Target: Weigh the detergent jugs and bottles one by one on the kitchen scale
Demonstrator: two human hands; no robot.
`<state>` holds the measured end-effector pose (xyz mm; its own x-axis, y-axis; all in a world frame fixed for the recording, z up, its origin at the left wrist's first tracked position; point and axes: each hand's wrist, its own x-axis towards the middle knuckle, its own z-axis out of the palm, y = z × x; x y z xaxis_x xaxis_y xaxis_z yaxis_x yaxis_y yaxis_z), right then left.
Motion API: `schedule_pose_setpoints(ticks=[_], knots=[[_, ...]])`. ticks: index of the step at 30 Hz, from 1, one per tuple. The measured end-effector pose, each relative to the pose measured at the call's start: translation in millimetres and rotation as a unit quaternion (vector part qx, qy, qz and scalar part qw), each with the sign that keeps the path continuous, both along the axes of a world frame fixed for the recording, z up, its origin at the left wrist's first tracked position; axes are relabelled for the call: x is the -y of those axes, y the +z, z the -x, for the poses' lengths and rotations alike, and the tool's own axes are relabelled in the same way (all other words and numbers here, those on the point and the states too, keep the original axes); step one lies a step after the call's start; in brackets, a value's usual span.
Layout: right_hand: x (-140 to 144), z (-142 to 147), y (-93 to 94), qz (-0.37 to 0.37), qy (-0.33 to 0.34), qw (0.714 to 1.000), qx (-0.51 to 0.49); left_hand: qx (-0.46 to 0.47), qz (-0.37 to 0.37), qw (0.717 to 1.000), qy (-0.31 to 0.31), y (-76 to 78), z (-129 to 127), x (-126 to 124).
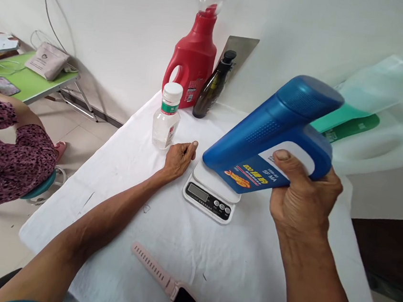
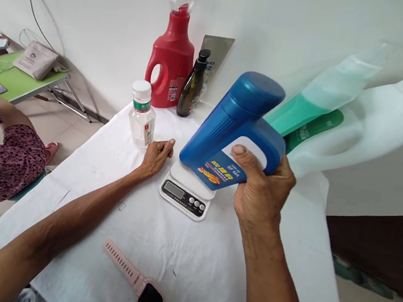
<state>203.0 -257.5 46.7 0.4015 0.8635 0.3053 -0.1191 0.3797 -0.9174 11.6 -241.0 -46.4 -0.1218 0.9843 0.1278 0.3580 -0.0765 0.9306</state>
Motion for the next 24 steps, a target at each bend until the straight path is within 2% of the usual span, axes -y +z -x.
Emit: schedule_pose_setpoints(ticks=[11,15,18,21,24], knots=[[4,3,-9.5,0.005,-0.009,0.998,0.060,0.000,-0.001,1.000,-0.006,-1.2,0,0],[9,-3,-11.4,0.013,0.035,0.997,0.070,0.001,-0.001,1.000,-0.007,0.0,0,0],[14,-10,-15.9,0.010,0.044,0.998,0.034,-0.004,0.003,1.000,-0.007,0.8,0,1],[21,-20,-33.1,0.070,-0.007,0.997,-0.025,-0.009,0.005,1.000,-0.008,1.0,0,1],[28,-32,-63.8,0.145,-0.108,0.983,-0.034,-0.009,0.004,1.000,-0.005,0.3,0,1]])
